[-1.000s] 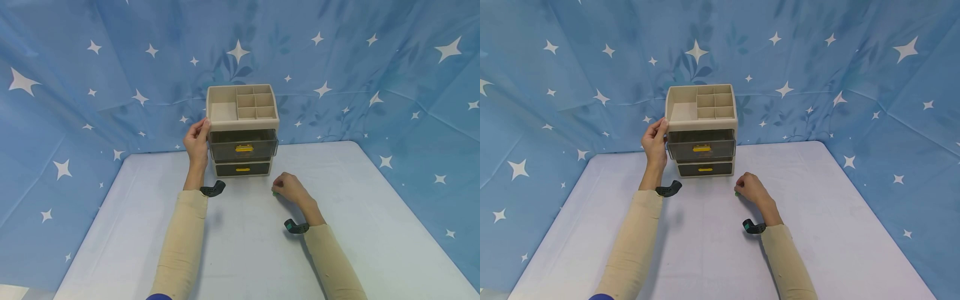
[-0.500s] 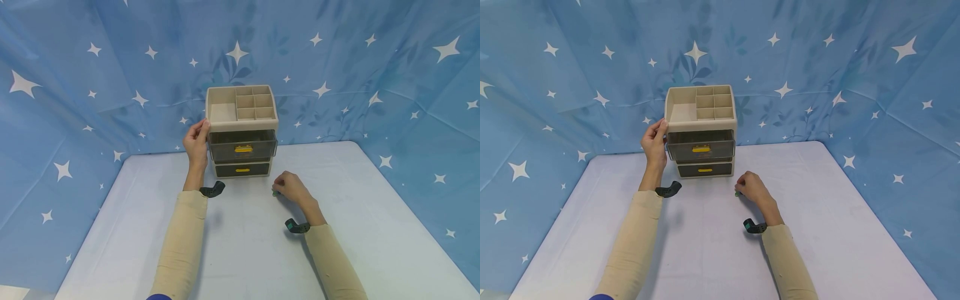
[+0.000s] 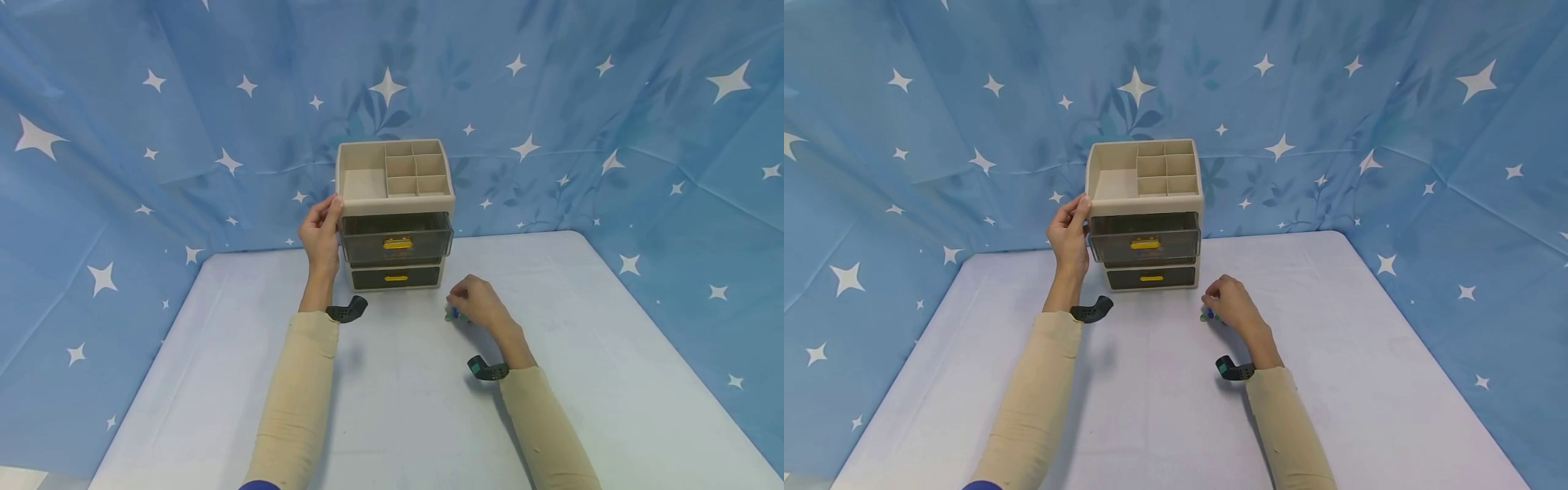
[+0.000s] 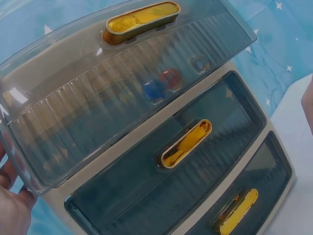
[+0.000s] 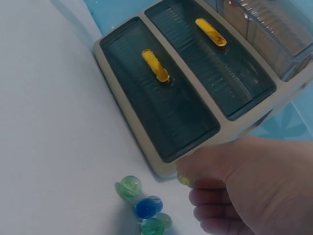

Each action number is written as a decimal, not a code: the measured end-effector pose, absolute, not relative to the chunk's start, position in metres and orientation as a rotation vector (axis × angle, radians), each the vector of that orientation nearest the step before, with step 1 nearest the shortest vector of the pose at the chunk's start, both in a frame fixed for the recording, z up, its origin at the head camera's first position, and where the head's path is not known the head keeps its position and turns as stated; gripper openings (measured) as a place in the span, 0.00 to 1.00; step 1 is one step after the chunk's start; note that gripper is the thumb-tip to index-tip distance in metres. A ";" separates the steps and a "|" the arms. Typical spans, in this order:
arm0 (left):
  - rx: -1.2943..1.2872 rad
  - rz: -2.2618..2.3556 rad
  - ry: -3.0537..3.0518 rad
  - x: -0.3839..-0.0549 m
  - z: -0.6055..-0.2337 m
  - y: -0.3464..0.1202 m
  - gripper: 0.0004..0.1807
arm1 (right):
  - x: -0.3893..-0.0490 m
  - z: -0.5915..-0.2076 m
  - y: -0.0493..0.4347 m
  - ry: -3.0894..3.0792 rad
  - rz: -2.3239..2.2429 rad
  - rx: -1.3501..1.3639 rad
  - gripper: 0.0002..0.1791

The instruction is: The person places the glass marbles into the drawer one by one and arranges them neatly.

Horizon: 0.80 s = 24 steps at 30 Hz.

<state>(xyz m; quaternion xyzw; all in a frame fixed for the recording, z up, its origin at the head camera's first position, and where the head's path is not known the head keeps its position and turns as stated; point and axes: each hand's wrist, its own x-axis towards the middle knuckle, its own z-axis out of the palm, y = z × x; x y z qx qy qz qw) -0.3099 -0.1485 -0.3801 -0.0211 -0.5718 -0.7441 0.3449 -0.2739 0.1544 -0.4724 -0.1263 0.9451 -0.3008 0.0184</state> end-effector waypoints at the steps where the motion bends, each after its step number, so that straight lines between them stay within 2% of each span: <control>1: -0.057 -1.935 -1.482 -0.310 -0.380 -0.148 0.16 | -0.274 -0.471 0.155 2.937 -0.939 -0.392 0.13; 24: -0.060 -1.934 -1.487 -0.310 -0.382 -0.148 0.15 | -0.267 -0.447 0.160 3.041 -1.006 -0.504 0.13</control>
